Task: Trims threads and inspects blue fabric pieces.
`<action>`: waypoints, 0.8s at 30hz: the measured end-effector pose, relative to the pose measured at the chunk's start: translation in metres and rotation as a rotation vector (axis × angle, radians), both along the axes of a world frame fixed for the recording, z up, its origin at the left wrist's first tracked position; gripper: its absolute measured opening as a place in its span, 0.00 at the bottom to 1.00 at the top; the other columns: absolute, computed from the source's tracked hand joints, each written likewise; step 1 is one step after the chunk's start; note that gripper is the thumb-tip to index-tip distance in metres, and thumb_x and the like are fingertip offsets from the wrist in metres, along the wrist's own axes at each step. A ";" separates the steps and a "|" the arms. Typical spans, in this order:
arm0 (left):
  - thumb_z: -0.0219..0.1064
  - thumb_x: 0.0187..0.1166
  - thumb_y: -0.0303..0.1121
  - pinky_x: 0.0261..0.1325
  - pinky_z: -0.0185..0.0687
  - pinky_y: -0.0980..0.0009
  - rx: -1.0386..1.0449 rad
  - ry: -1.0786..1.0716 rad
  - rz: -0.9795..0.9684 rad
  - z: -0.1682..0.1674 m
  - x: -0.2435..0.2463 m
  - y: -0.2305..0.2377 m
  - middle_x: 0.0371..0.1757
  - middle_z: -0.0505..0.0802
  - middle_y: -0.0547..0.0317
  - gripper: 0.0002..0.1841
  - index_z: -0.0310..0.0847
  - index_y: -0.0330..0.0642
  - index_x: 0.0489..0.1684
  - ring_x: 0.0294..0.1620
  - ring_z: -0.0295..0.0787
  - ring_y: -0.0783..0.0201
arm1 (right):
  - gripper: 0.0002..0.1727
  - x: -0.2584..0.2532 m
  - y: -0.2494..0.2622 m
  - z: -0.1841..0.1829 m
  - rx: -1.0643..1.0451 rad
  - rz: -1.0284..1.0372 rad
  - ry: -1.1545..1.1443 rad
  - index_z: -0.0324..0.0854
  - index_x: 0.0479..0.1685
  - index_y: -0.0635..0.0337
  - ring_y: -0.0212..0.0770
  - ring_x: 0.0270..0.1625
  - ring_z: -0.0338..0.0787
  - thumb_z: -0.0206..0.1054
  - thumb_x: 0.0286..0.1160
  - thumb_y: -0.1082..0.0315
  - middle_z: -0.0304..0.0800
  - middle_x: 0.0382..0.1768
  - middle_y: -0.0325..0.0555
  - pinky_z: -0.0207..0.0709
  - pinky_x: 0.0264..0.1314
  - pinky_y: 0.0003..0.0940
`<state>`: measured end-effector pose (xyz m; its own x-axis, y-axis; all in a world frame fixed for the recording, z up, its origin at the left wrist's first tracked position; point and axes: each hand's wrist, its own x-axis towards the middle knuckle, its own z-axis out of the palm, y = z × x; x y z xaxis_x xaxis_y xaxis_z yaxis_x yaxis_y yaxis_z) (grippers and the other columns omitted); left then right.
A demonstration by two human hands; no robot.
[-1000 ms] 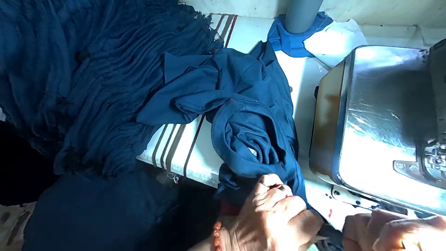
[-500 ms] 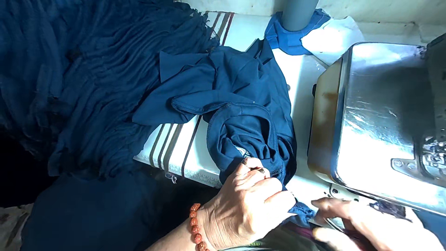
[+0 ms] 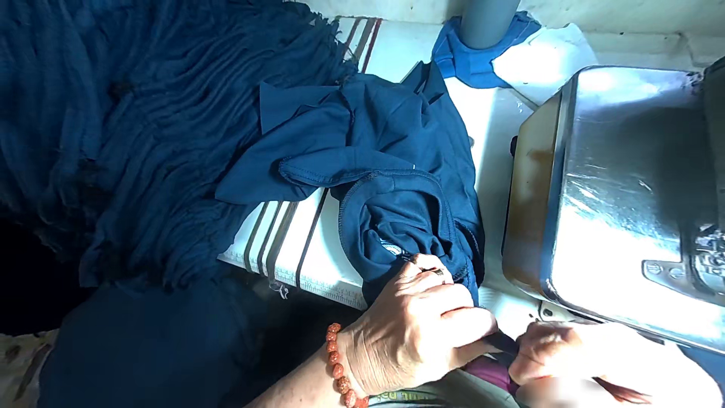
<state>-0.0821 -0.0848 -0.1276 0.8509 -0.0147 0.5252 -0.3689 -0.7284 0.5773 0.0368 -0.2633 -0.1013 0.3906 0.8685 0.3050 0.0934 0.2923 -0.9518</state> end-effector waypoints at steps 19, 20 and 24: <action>0.60 0.89 0.38 0.57 0.75 0.75 -0.029 0.073 0.349 -0.015 -0.035 -0.004 0.38 0.91 0.64 0.12 0.87 0.46 0.41 0.45 0.86 0.72 | 0.09 -0.018 -0.008 0.010 -0.090 -0.299 0.232 0.88 0.47 0.43 0.10 0.27 0.80 0.61 0.87 0.65 0.90 0.32 0.18 0.71 0.28 0.07; 0.58 0.90 0.37 0.50 0.80 0.79 0.001 0.071 0.304 -0.012 -0.035 0.002 0.35 0.90 0.62 0.12 0.86 0.44 0.40 0.40 0.87 0.72 | 0.09 -0.015 -0.012 0.008 -0.114 -0.307 0.185 0.88 0.46 0.43 0.10 0.28 0.80 0.61 0.87 0.65 0.89 0.32 0.17 0.71 0.28 0.07; 0.53 0.92 0.34 0.32 0.77 0.77 0.190 0.085 0.173 -0.003 -0.042 0.027 0.28 0.88 0.58 0.13 0.83 0.41 0.42 0.27 0.84 0.68 | 0.10 -0.006 -0.027 0.001 -0.189 -0.312 0.059 0.86 0.43 0.44 0.10 0.30 0.79 0.59 0.89 0.64 0.87 0.32 0.17 0.71 0.32 0.08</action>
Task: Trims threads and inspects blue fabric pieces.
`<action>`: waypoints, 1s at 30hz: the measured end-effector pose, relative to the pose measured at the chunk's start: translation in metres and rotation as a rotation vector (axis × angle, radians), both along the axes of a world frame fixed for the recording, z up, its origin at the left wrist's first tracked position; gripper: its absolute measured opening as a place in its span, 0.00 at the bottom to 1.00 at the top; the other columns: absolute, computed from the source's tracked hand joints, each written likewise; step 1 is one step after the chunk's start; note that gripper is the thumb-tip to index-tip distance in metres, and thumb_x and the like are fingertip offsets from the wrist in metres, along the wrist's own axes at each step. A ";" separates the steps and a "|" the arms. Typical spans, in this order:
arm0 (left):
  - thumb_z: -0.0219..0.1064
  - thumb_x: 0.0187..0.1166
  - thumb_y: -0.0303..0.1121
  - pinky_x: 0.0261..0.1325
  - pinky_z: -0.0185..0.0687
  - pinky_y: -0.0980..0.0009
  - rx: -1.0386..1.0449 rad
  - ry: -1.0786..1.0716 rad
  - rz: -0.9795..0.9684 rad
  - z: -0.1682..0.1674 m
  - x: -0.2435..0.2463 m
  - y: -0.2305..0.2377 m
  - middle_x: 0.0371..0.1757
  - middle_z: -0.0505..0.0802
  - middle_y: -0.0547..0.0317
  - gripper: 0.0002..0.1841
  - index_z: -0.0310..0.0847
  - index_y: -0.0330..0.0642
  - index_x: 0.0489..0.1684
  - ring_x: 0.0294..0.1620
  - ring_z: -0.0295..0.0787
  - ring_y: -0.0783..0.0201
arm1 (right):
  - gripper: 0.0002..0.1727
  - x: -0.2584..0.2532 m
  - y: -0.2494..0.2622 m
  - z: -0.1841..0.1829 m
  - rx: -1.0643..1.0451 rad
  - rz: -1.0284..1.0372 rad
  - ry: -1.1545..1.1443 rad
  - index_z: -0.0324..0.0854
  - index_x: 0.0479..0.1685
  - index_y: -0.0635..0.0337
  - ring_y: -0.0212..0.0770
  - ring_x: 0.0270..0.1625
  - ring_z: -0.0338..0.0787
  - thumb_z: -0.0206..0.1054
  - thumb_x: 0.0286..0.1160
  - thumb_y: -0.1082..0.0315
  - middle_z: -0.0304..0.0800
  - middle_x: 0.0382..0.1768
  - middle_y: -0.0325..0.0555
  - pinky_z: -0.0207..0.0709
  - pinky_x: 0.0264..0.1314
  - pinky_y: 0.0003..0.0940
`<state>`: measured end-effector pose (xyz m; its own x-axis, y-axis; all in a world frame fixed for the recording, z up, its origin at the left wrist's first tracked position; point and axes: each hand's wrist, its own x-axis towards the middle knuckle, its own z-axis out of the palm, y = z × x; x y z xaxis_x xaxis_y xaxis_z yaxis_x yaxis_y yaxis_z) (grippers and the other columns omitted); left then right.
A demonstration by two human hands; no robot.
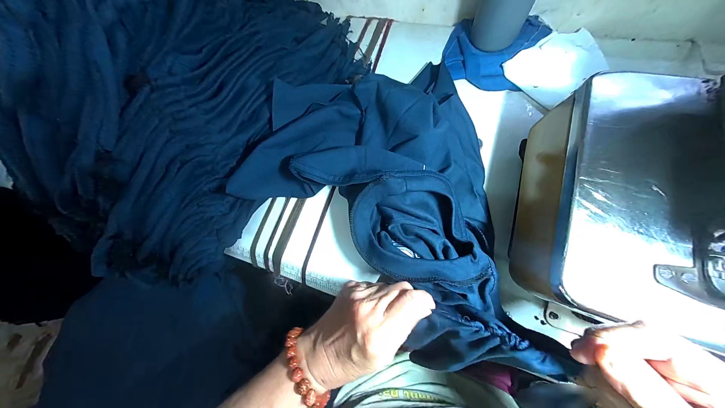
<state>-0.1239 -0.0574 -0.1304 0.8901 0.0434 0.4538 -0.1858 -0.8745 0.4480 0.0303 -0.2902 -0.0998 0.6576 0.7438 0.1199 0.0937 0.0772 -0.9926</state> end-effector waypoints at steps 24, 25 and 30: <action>0.65 0.80 0.30 0.43 0.81 0.83 -0.499 -0.038 -0.098 0.021 0.027 -0.030 0.34 0.92 0.54 0.08 0.87 0.36 0.33 0.40 0.88 0.73 | 0.09 -0.004 0.007 0.001 0.062 -0.068 0.027 0.87 0.44 0.42 0.10 0.31 0.82 0.61 0.88 0.64 0.90 0.34 0.16 0.73 0.31 0.07; 0.64 0.79 0.31 0.42 0.80 0.83 -0.485 -0.044 -0.086 0.022 0.027 -0.030 0.33 0.91 0.55 0.09 0.85 0.38 0.30 0.39 0.88 0.73 | 0.09 -0.005 0.007 0.000 0.056 -0.063 0.003 0.87 0.43 0.44 0.10 0.31 0.81 0.61 0.89 0.64 0.89 0.33 0.17 0.72 0.31 0.07; 0.65 0.77 0.29 0.42 0.81 0.84 -0.490 -0.012 -0.056 0.023 0.021 -0.017 0.33 0.92 0.57 0.08 0.87 0.36 0.31 0.39 0.89 0.75 | 0.09 -0.001 0.000 -0.003 0.002 -0.070 -0.046 0.86 0.43 0.44 0.10 0.31 0.80 0.60 0.89 0.64 0.88 0.32 0.17 0.72 0.31 0.07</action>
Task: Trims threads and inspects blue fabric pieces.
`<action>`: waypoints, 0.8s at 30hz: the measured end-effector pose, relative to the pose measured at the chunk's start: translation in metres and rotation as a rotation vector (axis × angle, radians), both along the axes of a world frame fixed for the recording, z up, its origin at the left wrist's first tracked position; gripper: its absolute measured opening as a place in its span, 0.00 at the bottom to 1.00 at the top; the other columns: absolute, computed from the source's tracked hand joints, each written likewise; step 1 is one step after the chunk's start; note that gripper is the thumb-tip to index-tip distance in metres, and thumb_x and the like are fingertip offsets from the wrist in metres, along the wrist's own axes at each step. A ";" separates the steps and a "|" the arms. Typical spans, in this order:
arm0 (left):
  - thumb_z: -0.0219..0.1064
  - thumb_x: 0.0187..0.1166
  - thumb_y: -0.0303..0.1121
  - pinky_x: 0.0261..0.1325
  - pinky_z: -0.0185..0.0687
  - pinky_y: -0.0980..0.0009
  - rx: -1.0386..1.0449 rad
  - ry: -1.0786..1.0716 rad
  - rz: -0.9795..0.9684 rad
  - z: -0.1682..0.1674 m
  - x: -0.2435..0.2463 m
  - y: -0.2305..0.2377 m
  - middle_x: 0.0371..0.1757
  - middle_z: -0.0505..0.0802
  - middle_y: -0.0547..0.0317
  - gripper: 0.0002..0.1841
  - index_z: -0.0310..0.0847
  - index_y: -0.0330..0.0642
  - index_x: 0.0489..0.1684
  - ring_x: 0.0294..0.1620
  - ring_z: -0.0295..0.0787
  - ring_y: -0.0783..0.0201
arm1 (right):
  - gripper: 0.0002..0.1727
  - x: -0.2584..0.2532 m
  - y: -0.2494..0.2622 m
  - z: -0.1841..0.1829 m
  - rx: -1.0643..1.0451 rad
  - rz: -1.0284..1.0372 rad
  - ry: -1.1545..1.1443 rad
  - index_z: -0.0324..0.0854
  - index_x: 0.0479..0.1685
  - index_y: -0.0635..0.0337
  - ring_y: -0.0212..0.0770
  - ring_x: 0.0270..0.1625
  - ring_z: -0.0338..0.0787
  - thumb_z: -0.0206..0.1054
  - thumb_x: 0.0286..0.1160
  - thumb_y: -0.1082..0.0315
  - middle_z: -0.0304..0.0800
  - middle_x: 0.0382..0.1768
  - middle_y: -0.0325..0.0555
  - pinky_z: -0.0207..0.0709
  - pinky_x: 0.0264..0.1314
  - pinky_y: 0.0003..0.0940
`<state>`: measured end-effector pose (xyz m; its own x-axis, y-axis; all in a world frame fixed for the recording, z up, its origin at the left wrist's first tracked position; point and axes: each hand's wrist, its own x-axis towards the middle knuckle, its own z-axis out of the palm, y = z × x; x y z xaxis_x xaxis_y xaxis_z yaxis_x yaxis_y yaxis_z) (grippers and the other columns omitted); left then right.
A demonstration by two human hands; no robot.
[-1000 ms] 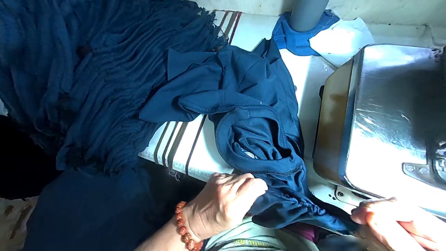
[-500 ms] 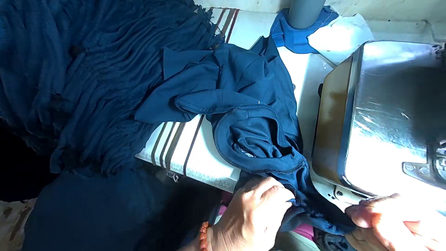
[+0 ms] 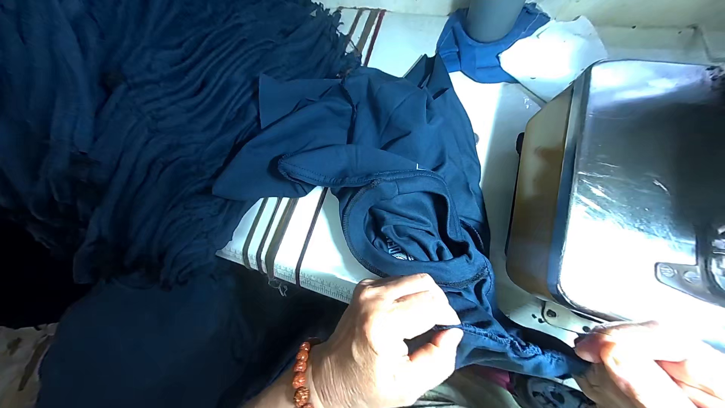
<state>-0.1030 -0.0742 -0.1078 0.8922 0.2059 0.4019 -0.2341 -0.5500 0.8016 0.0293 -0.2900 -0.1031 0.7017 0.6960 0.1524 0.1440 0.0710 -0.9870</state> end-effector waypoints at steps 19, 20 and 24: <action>0.59 0.87 0.53 0.74 0.66 0.63 0.367 0.050 0.105 -0.003 -0.001 -0.033 0.42 0.94 0.61 0.20 0.90 0.49 0.54 0.52 0.87 0.64 | 0.09 -0.008 0.013 0.024 0.115 0.027 0.009 0.85 0.42 0.50 0.12 0.33 0.83 0.60 0.89 0.66 0.88 0.32 0.21 0.75 0.34 0.09; 0.57 0.89 0.49 0.69 0.68 0.66 0.369 0.008 0.090 -0.008 0.003 -0.039 0.34 0.91 0.60 0.19 0.89 0.46 0.46 0.43 0.86 0.63 | 0.09 -0.010 0.014 0.026 0.113 0.020 -0.004 0.84 0.41 0.50 0.12 0.33 0.83 0.59 0.89 0.66 0.88 0.32 0.21 0.75 0.34 0.09; 0.52 0.93 0.39 0.34 0.80 0.72 0.440 -0.020 0.013 -0.015 0.002 -0.017 0.23 0.86 0.58 0.17 0.82 0.43 0.35 0.26 0.84 0.63 | 0.08 0.001 0.001 0.020 0.067 0.029 0.007 0.84 0.42 0.48 0.14 0.32 0.83 0.59 0.89 0.66 0.87 0.31 0.21 0.75 0.33 0.12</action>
